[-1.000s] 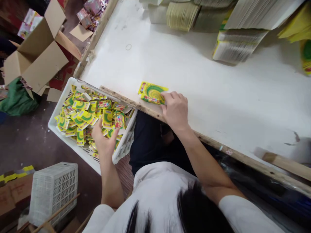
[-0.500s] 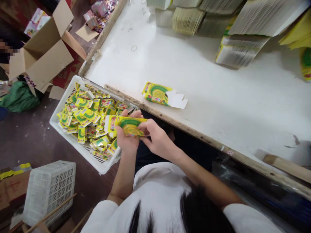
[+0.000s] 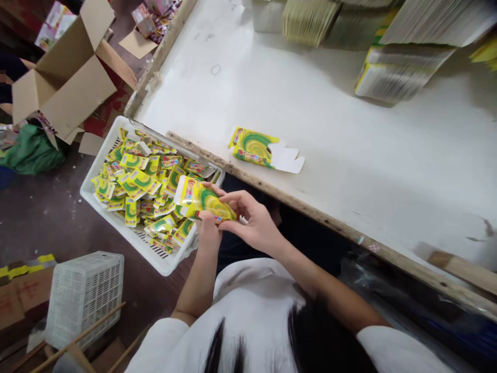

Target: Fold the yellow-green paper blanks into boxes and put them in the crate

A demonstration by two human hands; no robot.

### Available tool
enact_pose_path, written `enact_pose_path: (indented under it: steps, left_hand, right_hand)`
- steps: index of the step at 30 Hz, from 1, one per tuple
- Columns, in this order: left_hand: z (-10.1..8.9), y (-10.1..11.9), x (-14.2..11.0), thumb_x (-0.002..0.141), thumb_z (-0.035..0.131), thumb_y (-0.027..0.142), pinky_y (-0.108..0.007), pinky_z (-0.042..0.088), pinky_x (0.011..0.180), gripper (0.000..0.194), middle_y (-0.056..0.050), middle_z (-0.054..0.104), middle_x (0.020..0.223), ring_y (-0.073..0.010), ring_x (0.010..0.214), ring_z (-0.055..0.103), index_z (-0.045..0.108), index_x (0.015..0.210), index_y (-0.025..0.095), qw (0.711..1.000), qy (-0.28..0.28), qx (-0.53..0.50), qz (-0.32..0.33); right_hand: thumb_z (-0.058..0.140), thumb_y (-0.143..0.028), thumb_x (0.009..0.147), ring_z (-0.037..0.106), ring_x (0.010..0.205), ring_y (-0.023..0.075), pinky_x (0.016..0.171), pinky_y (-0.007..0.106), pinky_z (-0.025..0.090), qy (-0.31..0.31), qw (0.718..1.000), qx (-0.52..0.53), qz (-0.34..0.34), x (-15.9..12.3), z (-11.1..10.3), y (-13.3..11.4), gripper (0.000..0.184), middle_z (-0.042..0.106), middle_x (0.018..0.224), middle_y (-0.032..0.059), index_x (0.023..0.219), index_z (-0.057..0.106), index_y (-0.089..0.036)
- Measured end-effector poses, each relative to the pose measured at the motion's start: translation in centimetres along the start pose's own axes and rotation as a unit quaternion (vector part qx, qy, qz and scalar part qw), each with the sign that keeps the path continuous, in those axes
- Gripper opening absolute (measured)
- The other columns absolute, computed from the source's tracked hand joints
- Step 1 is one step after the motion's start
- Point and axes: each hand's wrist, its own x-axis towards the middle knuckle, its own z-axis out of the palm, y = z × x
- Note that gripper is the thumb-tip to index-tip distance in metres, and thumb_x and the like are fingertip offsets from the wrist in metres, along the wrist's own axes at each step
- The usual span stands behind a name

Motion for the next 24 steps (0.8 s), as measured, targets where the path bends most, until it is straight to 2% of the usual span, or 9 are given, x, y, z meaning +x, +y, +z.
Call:
enact_pose_path:
  steps: [1,3,6,8,12,16,18,20,24]
  left_hand:
    - [0.0,-0.2,-0.1,0.077,0.018,0.097,-0.037,0.057,0.068,0.089,-0.007,0.060,0.083,-0.0229,0.081,0.063,0.064,0.104,0.025,1.000,-0.007,-0.006,0.001]
    - [0.0,-0.5,-0.1,0.076,0.027,0.097,-0.035,0.056,0.068,0.086,-0.005,0.058,0.082,-0.0207,0.076,0.060,0.063,0.108,0.027,0.999,0.031,-0.039,0.014]
    - [-0.5,-1.0,0.4,0.077,0.045,0.092,-0.028,0.048,0.058,0.071,0.002,0.043,0.073,-0.0125,0.058,0.045,0.059,0.106,0.029,0.993,0.103,-0.038,0.040]
    - [-1.0,-1.2,0.7,0.074,0.054,0.090,-0.026,0.042,0.053,0.068,0.005,0.036,0.070,-0.0101,0.053,0.038,0.057,0.102,0.028,0.992,0.111,-0.038,0.043]
    - [-1.2,-1.0,0.3,0.077,0.047,0.091,-0.028,0.050,0.062,0.071,0.000,0.054,0.077,-0.0142,0.065,0.054,0.062,0.101,0.025,0.995,0.096,0.007,0.039]
    - [-0.9,-0.8,-0.2,0.084,0.066,0.068,-0.026,0.054,0.071,0.045,0.001,0.063,0.076,-0.0128,0.070,0.062,0.065,0.083,0.023,0.980,0.186,-0.002,0.075]
    - [-1.5,-0.3,-0.2,0.083,0.075,0.055,-0.024,0.054,0.072,0.034,0.003,0.066,0.075,-0.0112,0.069,0.064,0.068,0.080,0.022,0.982,0.169,-0.027,0.084]
    - [-2.8,1.0,0.1,0.084,0.075,0.053,-0.027,0.056,0.078,0.030,0.001,0.072,0.085,-0.0141,0.078,0.069,0.073,0.091,0.024,0.984,0.134,-0.043,0.105]
    - [-6.5,4.8,0.0,0.079,0.062,0.079,-0.039,0.058,0.094,0.066,-0.007,0.070,0.122,-0.0274,0.115,0.068,0.066,0.125,0.033,0.978,0.096,0.007,0.185]
  right_hand:
    - [0.076,-0.024,0.084,0.057,0.068,0.0143,0.062,0.026,0.049,0.004,1.000,-0.004,-0.004,0.0,-0.1,-0.2,0.034,0.062,0.082,-0.0024,0.115,0.063,-0.022]
    - [0.069,-0.021,0.089,0.062,0.079,0.0165,0.070,0.028,0.053,-0.013,0.999,-0.034,-0.038,-0.2,0.0,-0.5,0.030,0.067,0.093,0.0024,0.118,0.063,-0.021]
    - [0.056,-0.018,0.097,0.066,0.093,0.0199,0.084,0.034,0.056,-0.051,0.991,-0.090,-0.080,-0.4,0.6,-0.6,0.026,0.069,0.104,0.0080,0.122,0.064,-0.021]
    - [0.056,-0.019,0.098,0.067,0.094,0.0205,0.085,0.034,0.056,-0.062,0.990,-0.096,-0.079,-0.4,0.8,-0.2,0.025,0.069,0.104,0.0088,0.122,0.065,-0.020]
    - [0.066,-0.023,0.093,0.069,0.087,0.0198,0.078,0.032,0.057,-0.004,0.996,-0.062,-0.066,0.0,0.0,0.6,0.021,0.073,0.099,0.0070,0.113,0.069,-0.019]
    - [0.064,-0.020,0.094,0.068,0.075,0.0180,0.071,0.030,0.056,0.050,0.992,-0.090,-0.079,0.3,-2.0,-0.2,0.011,0.075,0.086,0.0025,0.094,0.075,-0.022]
    - [0.064,-0.020,0.095,0.068,0.073,0.0171,0.068,0.030,0.055,0.046,0.985,-0.123,-0.115,0.2,-3.1,-1.1,0.014,0.074,0.083,0.0018,0.095,0.077,-0.024]
    - [0.063,-0.020,0.096,0.067,0.077,0.0175,0.070,0.031,0.055,0.060,0.971,-0.180,-0.147,0.0,-4.2,-1.8,0.018,0.075,0.086,0.0022,0.102,0.078,-0.027]
    - [0.057,-0.016,0.098,0.065,0.093,0.0222,0.092,0.044,0.051,0.106,0.915,-0.341,-0.189,-0.4,-5.1,-2.2,0.030,0.077,0.097,0.0019,0.105,0.079,-0.036]
